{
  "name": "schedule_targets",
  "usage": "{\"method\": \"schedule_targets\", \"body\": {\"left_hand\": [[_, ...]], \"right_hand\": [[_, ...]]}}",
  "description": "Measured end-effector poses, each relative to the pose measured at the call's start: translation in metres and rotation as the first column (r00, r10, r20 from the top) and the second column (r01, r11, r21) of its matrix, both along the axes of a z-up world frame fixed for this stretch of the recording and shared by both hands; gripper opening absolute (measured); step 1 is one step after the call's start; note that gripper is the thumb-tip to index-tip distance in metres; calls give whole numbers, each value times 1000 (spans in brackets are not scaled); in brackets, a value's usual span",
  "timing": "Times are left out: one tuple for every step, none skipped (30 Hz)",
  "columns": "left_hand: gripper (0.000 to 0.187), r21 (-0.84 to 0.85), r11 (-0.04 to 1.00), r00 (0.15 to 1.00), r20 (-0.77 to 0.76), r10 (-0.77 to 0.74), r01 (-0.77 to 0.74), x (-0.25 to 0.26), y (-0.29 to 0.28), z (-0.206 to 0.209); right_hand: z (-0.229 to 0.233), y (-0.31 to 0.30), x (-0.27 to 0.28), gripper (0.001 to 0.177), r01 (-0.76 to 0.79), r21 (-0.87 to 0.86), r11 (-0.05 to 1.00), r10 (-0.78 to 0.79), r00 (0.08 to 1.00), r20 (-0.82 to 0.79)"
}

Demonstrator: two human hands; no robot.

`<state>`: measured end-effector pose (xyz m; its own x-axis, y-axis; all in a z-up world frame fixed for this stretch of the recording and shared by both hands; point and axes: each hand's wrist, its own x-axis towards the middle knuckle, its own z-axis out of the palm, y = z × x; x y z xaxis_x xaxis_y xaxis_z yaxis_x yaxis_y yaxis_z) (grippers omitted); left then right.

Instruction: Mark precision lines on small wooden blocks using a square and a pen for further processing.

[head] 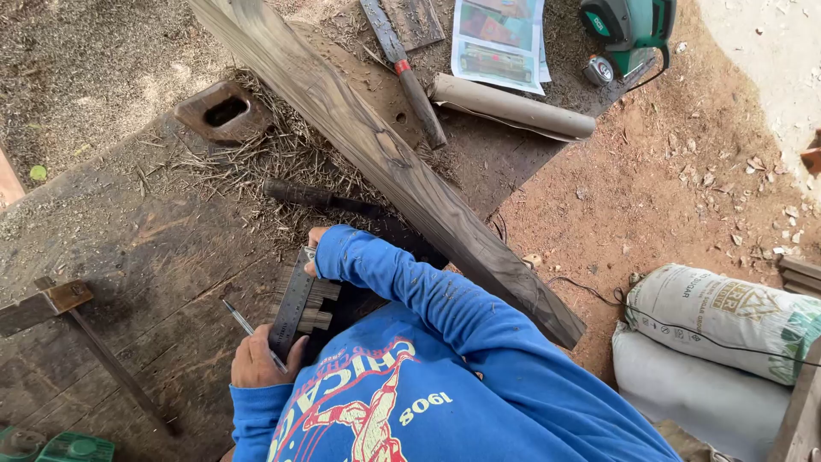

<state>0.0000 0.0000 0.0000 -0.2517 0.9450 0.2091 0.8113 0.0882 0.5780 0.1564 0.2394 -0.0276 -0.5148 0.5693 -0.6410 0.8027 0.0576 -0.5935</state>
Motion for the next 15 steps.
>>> {"method": "schedule_targets", "body": {"left_hand": [[64,-6,1000,1000,0,-8,8,1,1,0],[64,-5,1000,1000,-2,-10,10,2,2,1],[64,3,1000,1000,-18,-6,6,3,3,2],[64,11,1000,999,-33,-3,3,4,3,3],[64,10,1000,999,-35,-2,2,4,5,9],[64,17,1000,1000,-30,-5,5,3,8,16],[65,23,1000,1000,-25,-6,7,3,9,22],[65,22,1000,1000,-28,-3,4,1,12,30],[62,41,999,995,-98,25,-21,-2,12,38],[60,61,997,985,-167,53,-43,-4,12,46],[60,56,997,984,-169,58,-49,-9,11,46],[47,72,996,994,-98,53,-46,-13,9,45],[33,86,995,998,-29,50,-48,-19,5,46],[33,81,995,998,-34,59,-57,-17,10,55],[31,37,999,986,167,-30,25,-18,12,65]], "right_hand": [[-2,1,-1,42,-3,-13,1000,3,1000,16],[-3,1,0,42,-1,-12,1000,1,1000,14],[-3,1,0,43,-3,-17,1000,3,1000,6],[-4,0,0,44,-6,-22,1000,6,1000,-1],[-3,0,1,44,-7,-22,1000,7,1000,-3],[-2,0,1,44,4,-26,1000,-4,1000,-4],[-1,0,0,45,14,-29,999,-14,1000,-5],[-3,2,0,45,10,-30,999,-11,1000,-8],[-6,1,0,45,-6,-13,1000,6,1000,-8],[-9,0,0,46,-23,4,1000,23,1000,-7],[-7,2,1,46,-28,0,1000,28,1000,-9],[-6,4,1,47,-28,-26,999,28,999,18],[-5,5,-2,47,-30,-53,998,32,999,43],[-21,7,5,47,-39,-59,997,41,998,37],[-37,6,6,51,-69,48,996,69,998,9]]}}
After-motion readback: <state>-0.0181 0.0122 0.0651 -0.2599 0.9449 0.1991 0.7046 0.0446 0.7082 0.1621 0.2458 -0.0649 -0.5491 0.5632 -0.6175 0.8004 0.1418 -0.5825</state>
